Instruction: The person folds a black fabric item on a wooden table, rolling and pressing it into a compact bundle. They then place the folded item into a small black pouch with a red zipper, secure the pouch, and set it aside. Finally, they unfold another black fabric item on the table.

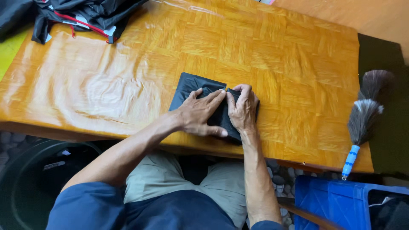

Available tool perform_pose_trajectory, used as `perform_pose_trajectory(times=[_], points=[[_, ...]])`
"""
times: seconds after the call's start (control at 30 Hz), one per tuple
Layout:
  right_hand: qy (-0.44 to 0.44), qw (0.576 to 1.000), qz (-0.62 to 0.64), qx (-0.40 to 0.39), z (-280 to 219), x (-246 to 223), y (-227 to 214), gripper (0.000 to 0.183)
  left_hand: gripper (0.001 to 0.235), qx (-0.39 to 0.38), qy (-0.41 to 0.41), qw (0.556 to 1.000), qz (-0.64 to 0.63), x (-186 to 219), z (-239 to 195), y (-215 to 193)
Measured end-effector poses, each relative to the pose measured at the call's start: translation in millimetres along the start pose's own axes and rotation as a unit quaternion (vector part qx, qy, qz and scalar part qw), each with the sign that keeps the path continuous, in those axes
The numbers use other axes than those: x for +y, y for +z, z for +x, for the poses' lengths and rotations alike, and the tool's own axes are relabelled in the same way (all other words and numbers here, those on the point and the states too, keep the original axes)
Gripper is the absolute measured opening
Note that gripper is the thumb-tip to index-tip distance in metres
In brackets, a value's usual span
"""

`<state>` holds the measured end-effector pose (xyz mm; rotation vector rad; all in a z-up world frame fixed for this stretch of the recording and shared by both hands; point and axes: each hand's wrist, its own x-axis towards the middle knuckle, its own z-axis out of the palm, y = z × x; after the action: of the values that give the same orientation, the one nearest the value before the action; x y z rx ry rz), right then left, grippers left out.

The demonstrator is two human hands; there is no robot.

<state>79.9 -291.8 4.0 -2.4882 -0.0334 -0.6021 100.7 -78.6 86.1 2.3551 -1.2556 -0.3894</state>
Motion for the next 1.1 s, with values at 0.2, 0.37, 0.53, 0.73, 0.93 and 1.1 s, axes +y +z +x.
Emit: perform_pose_trajectory(times=[0.2,0.37,0.53,0.73,0.93,1.1], points=[[-0.041,0.999,-0.025,0.022,-1,-3,-2,0.031,0.111,0.053,0.022,0.998,0.026,-32,25,-2],[-0.029,0.999,-0.01,0.027,3,-4,-4,0.031,0.109,0.046,-0.009,0.996,0.075,-26,22,-2],[-0.067,0.997,-0.022,0.037,7,-8,-5,0.026,0.13,0.039,0.033,0.994,0.098,-34,24,9],[-0.08,0.995,-0.044,0.045,9,-5,0,0.02,0.098,0.063,0.067,0.994,0.051,-44,24,18],[-0.112,0.991,0.004,0.066,10,-12,-2,0.015,0.128,0.036,0.057,0.99,0.121,-34,22,16],[-0.104,0.985,-0.081,0.111,2,-18,-8,0.009,0.127,0.028,0.052,0.99,0.129,-28,20,10]])
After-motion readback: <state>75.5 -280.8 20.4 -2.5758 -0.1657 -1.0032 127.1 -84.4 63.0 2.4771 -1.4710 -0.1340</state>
